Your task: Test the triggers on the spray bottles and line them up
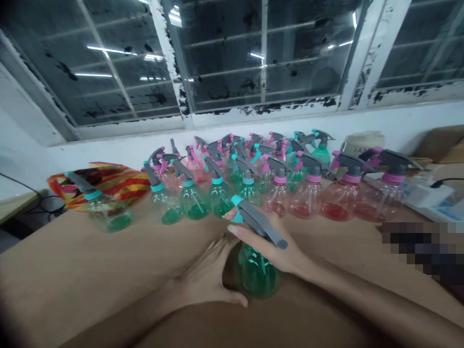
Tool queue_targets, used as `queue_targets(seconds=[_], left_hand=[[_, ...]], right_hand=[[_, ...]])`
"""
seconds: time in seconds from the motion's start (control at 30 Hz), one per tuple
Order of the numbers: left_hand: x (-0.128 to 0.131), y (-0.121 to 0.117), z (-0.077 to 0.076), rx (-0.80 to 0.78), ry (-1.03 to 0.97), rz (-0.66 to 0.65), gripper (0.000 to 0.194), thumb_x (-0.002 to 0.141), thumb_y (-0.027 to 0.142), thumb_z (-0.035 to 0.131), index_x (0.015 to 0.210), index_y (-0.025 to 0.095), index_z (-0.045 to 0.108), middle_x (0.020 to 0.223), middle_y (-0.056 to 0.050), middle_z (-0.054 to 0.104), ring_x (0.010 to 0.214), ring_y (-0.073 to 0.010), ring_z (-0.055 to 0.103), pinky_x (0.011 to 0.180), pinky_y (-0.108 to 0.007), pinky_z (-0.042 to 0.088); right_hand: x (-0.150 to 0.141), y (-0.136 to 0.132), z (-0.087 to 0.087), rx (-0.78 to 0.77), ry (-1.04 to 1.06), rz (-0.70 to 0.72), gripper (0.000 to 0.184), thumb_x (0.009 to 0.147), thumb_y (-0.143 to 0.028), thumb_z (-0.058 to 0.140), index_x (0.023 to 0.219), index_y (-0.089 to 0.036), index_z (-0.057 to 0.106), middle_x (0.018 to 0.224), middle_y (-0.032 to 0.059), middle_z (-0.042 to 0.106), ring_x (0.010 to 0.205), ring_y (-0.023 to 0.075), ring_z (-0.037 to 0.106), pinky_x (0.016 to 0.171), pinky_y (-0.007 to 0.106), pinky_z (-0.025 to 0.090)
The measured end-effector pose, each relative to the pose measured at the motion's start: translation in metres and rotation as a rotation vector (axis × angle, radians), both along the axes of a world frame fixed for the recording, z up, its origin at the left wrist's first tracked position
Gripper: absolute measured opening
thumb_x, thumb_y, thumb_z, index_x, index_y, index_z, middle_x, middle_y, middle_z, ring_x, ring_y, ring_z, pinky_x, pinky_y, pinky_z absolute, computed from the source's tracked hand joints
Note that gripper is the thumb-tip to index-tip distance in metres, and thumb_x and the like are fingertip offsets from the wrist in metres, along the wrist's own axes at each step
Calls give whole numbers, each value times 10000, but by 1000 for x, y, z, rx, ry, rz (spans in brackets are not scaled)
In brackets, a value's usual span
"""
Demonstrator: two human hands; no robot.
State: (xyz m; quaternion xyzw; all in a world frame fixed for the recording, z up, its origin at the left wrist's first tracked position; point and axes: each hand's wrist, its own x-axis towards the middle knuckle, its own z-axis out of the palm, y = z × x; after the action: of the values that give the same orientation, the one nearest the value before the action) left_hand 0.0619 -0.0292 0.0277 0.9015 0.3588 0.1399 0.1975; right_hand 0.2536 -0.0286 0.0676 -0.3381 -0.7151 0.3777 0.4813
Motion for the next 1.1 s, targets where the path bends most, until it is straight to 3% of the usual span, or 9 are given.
queue_targets(seconds=[0.17, 0.37, 0.57, 0.73, 0.9, 1.0, 1.1], left_hand=[[-6, 6, -1, 20, 91, -58, 1049, 648, 590, 715, 1461, 177, 196, 1497, -162, 266, 1359, -350, 252, 1094, -531, 201], [-9, 5, -1, 29, 195, -74, 999, 696, 588, 670, 1453, 113, 224, 1497, -170, 262, 1377, -308, 227, 1121, -482, 174], [-11, 6, -4, 83, 224, -110, 945, 741, 645, 598, 1439, 97, 275, 1500, -139, 268, 1389, -287, 195, 1133, -448, 150], [-14, 6, -10, 118, 224, -135, 949, 762, 686, 545, 1443, 90, 259, 1499, -146, 264, 1387, -288, 200, 1133, -456, 137], [-14, 7, -12, 128, 211, -126, 979, 759, 678, 553, 1458, 87, 204, 1501, -147, 261, 1386, -277, 208, 1134, -445, 136], [-13, 6, -9, 115, 210, -127, 934, 779, 664, 542, 1452, 99, 227, 1500, -140, 266, 1390, -272, 196, 1134, -442, 141], [-12, 4, -8, 100, 193, -103, 873, 805, 633, 539, 1443, 108, 255, 1488, -138, 298, 1380, -273, 229, 1131, -446, 161]], right_hand=[[3, 5, 3, 6, -39, 16, 205, 841, -371, 591, 1014, -269, 631, 974, 22, 682, 821, 192, 642, 735, 343, 510], [2, 4, 9, 61, -31, 43, 164, 843, -348, 594, 985, -273, 625, 972, 3, 673, 911, 178, 632, 803, 319, 485], [6, 3, 4, 62, -71, 64, 165, 857, -404, 557, 931, -271, 621, 853, 0, 661, 746, 163, 620, 667, 299, 476], [6, -1, 3, 68, -134, 0, 223, 889, -416, 492, 785, -243, 590, 634, -27, 529, 538, 127, 493, 543, 278, 407], [7, -3, 4, 49, -133, -6, 179, 890, -383, 505, 823, -245, 598, 700, -17, 578, 613, 139, 550, 588, 280, 450], [7, -2, 3, 37, -74, 29, 136, 877, -343, 545, 959, -278, 631, 891, 2, 662, 842, 176, 633, 765, 314, 504], [6, -3, 3, 31, -42, 19, 212, 866, -304, 574, 1068, -312, 637, 1075, 13, 670, 1047, 210, 607, 930, 377, 471]])
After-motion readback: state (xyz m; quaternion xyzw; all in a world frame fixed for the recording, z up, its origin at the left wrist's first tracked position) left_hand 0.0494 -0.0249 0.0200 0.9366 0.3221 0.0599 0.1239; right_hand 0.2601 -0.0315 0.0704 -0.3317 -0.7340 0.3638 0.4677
